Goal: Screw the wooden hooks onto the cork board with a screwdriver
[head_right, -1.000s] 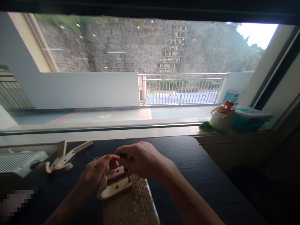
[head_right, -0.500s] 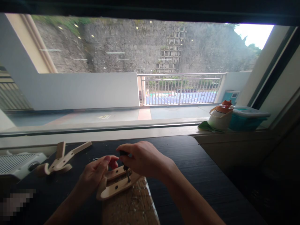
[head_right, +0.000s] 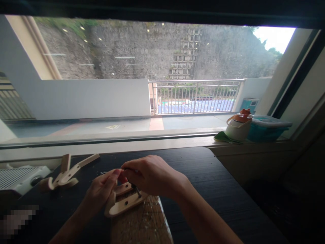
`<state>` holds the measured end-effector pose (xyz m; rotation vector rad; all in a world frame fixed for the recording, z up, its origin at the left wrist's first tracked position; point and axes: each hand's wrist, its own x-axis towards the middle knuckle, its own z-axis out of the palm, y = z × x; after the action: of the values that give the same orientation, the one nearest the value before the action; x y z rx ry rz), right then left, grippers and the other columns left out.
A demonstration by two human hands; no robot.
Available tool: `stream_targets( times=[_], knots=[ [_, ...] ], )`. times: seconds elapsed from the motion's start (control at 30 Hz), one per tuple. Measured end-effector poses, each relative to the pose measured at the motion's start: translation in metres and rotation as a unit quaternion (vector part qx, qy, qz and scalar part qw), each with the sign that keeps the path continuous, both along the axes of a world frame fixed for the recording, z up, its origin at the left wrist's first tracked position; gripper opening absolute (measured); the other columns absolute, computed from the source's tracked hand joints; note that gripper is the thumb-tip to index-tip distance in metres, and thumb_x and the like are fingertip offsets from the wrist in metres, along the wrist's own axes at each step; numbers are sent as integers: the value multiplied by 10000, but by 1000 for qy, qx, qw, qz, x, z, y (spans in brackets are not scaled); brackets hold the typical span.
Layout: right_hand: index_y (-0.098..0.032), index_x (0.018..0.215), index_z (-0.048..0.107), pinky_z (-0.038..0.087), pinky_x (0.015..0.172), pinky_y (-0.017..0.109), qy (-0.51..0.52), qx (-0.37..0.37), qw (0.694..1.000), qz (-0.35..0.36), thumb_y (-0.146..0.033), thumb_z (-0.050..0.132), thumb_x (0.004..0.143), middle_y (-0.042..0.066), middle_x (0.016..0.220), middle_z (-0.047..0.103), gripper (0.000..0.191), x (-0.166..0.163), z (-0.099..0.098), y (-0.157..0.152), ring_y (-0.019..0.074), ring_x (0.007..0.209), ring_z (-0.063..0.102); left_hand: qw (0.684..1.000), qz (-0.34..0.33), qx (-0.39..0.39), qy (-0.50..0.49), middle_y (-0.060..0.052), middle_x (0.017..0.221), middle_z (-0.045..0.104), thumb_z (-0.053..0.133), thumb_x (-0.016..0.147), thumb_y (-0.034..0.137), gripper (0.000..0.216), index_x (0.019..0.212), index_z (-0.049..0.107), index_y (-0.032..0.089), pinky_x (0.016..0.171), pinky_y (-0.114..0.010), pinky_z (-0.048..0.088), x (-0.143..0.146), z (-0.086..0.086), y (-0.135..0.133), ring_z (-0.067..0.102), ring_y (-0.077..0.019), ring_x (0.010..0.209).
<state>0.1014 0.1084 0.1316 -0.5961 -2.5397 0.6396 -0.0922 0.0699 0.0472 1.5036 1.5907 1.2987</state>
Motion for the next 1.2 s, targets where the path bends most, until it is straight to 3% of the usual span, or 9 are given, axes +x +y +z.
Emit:
stream_targets(
  times=[0.2,0.43,0.57,0.73,0.97,1.2],
  knots=[
    [-181,980,689,356,622,210,28,-13,999,-12,-327,493,881,34,802,665,263,-2,-5,1,103,686,546,1000,-12,4,-2,-27,706,676,476,812,533,398,778,665,184,646,-243,481,-1,-1,0,625,-172,703],
    [-187,1039,685,377,669,206,33,1,999,21,-201,459,879,37,896,682,277,-1,-1,-4,99,727,566,999,-11,21,28,-9,617,639,468,814,505,391,624,599,190,545,-225,437,2,5,-3,577,-145,592],
    [-187,997,691,369,665,206,42,11,999,19,-236,446,907,33,856,686,266,-1,-4,1,102,735,574,1000,-14,8,20,-19,676,668,465,823,519,395,685,633,189,616,-231,461,0,1,-1,613,-160,663],
    [-180,960,694,346,628,212,48,39,997,-35,-266,488,891,32,793,672,233,0,-9,8,97,674,547,1000,-13,6,15,-19,724,671,455,830,536,411,838,687,197,656,-231,467,-3,-5,0,619,-162,709],
    [-193,1014,669,303,562,209,16,31,999,-13,-176,458,864,1,748,641,260,0,-8,4,71,586,455,1000,-12,11,25,-22,734,665,446,833,542,419,832,690,201,668,-231,459,-5,-6,2,609,-164,725],
    [-188,1017,672,319,585,220,9,30,998,-52,-313,485,891,18,732,645,257,2,-9,7,90,622,520,1000,-3,9,14,-18,719,667,472,820,536,397,826,697,208,657,-223,455,-5,-7,1,611,-162,711]
  ],
)
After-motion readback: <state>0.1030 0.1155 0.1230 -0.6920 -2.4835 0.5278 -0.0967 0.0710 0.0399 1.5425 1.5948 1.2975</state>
